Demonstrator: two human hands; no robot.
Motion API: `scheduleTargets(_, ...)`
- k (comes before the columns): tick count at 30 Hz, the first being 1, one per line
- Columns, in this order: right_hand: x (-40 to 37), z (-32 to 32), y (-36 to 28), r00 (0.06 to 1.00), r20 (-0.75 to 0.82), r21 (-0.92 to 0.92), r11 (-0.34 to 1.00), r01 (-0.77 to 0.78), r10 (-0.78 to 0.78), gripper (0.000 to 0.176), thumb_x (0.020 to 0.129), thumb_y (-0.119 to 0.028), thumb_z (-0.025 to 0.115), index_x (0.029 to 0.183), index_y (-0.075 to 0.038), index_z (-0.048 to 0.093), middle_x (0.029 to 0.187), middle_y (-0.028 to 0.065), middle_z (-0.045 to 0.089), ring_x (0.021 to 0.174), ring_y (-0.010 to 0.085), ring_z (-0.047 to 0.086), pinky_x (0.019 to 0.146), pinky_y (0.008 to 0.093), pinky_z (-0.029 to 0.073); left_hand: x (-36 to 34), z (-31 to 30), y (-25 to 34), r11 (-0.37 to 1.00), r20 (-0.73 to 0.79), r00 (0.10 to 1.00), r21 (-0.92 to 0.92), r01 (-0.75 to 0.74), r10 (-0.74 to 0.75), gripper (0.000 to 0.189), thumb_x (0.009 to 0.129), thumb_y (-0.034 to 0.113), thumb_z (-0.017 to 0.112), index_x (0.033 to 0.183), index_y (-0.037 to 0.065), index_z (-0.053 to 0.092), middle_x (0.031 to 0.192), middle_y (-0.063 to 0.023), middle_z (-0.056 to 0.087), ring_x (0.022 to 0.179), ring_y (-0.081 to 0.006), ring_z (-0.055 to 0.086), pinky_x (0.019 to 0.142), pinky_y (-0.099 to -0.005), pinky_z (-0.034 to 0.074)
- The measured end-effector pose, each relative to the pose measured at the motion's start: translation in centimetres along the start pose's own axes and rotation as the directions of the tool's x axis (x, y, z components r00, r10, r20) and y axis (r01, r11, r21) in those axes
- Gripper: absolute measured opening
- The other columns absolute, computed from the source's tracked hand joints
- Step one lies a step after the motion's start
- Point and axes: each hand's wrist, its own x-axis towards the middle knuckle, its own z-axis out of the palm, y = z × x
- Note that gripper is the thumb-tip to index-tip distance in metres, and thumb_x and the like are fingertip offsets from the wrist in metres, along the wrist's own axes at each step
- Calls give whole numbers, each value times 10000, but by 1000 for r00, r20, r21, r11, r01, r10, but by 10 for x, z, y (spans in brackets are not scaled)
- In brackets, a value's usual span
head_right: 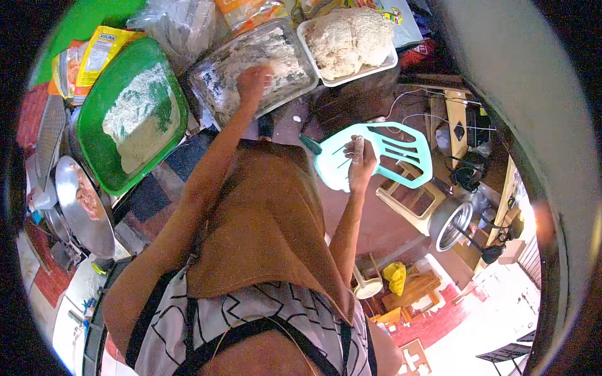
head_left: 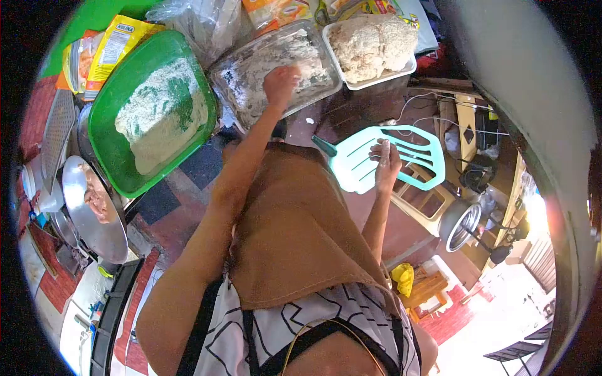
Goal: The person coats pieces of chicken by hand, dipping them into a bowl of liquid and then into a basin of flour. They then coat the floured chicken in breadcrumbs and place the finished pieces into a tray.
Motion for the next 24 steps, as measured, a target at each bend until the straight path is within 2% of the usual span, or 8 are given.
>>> scheduleTargets(1, 0, 0, 1, 1000, 10, 11, 1000, -4, 3, 366, 965, -308, 483, 974, 36, 605, 742, 64, 600, 655, 122, 567, 573, 252, 465, -1, -12, -4, 986, -56, 997, 160, 56, -47, 197, 747, 205, 652, 804, 19, 682, 667, -60, 654, 589, -122, 624, 554, -253, 490)
scheduleTargets(10, 4, 5, 4, 998, 61, 10, 1000, -4, 3, 379, 963, -329, 480, 979, 28, 606, 753, 65, 606, 664, 121, 569, 594, 251, 470, 15, -76, -47, 895, -253, 966, 442, 66, 53, 291, 733, 298, 629, 862, 43, 685, 675, -68, 672, 611, -219, 654, 670, -330, 512)
scheduleTargets(14, 4, 11, -5, 998, 60, -11, 1000, -9, 10, 359, 965, -313, 478, 974, 21, 609, 756, 63, 610, 664, 119, 569, 585, 246, 462, 23, -100, -55, 846, -194, 980, 529, 67, 44, 301, 739, 307, 625, 893, 54, 680, 776, -101, 688, 674, -269, 662, 717, -367, 506)
scheduleTargets(16, 7, 11, -2, 997, 80, 6, 1000, 9, -9, 344, 968, -298, 477, 970, 18, 612, 758, 63, 612, 663, 116, 570, 581, 241, 457, 15, -105, -41, 695, -112, 941, 703, -152, 318, 227, 806, 247, 633, 864, 28, 643, 709, -73, 652, 500, -179, 602, 470, -316, 484)
scheduleTargets(17, 8, 11, 0, 997, 80, 6, 1000, 6, -7, 344, 968, -298, 477, 970, 18, 612, 758, 63, 612, 663, 116, 570, 581, 241, 457, 10, -105, -32, 694, -111, 942, 704, -150, 316, 227, 806, 247, 633, 864, 28, 643, 709, -73, 652, 500, -179, 602, 470, -316, 484)
scheduleTargets(19, 9, 12, 3, 995, 94, 21, 999, 24, -26, 341, 968, -297, 477, 969, 16, 613, 754, 62, 612, 664, 114, 572, 582, 239, 456, 2, -104, -10, 715, -180, 951, 697, -58, 253, 264, 776, 295, 613, 861, 52, 672, 805, -133, 677, 781, -310, 647, 710, -401, 494)
scheduleTargets(22, 8, 13, 0, 995, 95, 1, 999, 38, -38, 343, 968, -300, 476, 970, 15, 613, 749, 59, 612, 662, 111, 571, 586, 235, 455, 4, -112, 0, 575, -120, 879, 795, -194, 462, 251, 784, 278, 610, 869, 48, 662, 805, -140, 671, 778, -316, 645, 701, -398, 491)
scheduleTargets(24, 8, 14, 0, 995, 94, 7, 1000, 27, -28, 343, 967, -302, 479, 972, 14, 613, 746, 58, 611, 662, 112, 571, 589, 235, 455, 31, -120, -13, 629, -139, 884, 752, -199, 446, 243, 789, 266, 607, 879, 46, 658, 807, -144, 670, 777, -317, 645, 698, -396, 492)
